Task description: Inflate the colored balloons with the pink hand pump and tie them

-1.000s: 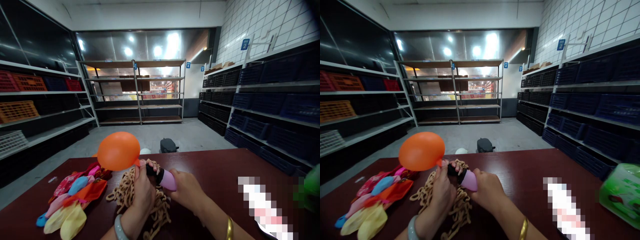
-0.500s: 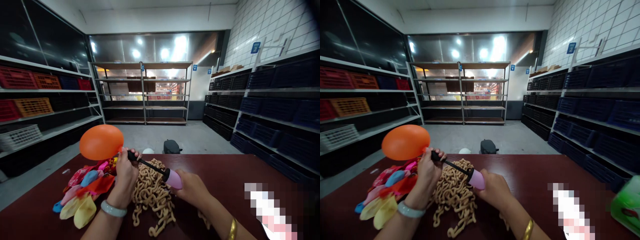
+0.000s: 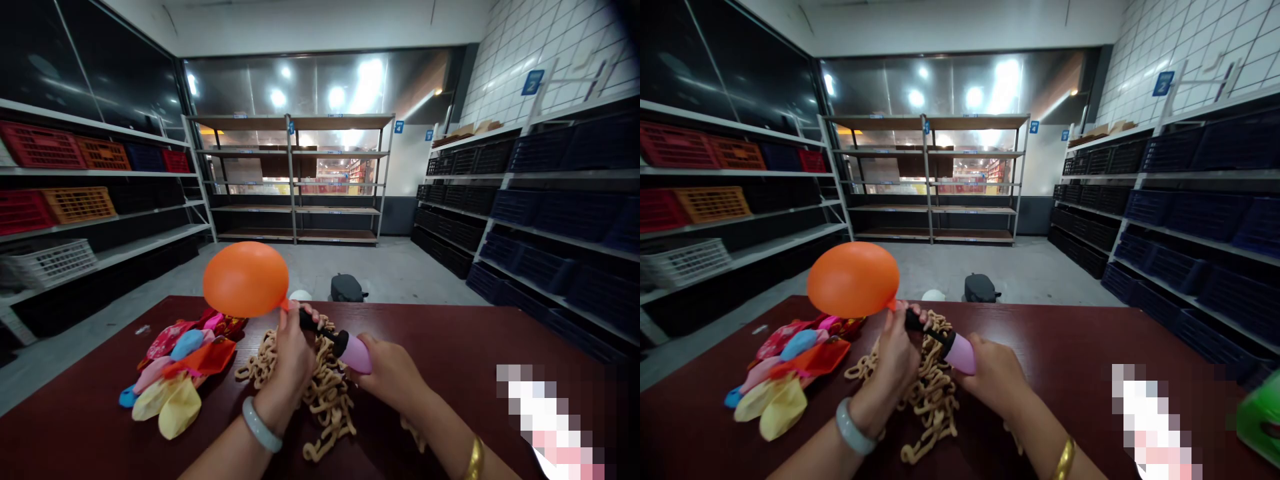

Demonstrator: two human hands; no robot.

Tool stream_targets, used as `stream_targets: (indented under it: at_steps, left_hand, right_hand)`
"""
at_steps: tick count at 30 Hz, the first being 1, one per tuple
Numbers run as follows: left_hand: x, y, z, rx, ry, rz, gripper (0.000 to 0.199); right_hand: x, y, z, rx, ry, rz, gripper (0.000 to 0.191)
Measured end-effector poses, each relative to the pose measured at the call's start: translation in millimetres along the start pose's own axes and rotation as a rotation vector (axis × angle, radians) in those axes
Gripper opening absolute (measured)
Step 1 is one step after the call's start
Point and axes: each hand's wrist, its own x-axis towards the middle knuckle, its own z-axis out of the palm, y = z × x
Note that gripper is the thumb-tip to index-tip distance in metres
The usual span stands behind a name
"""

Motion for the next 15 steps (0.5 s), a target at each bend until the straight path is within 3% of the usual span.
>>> stream_targets:
  at_steps: [4, 8, 11, 15]
  left_hand:
    - [-18.5, -18.1, 4.1, 0.027, -0.021, -0.057, 0.026]
    - [-20.4, -20.7, 4.6, 0.063, -0.020, -0.014, 0.025]
    - [-14.1, -11.9, 6.1, 0.065, -0.034, -0.016, 0.027]
    - [9.4, 16.7, 2.4, 0.049, -0.014, 0.064, 0.027]
  right_hand:
    - [-0.3, -6.3, 2.2, 0.036, 0.017, 0.008, 0.032]
    - [0.0, -10.1, 3.9, 0.054, 0.014, 0.020, 0.030]
    - [0.7, -12.7, 3.9, 0.094, -0.002, 0.024, 0.034]
    - [1.8, -11.8, 1.3, 0.099, -0.041, 0.023, 0.038]
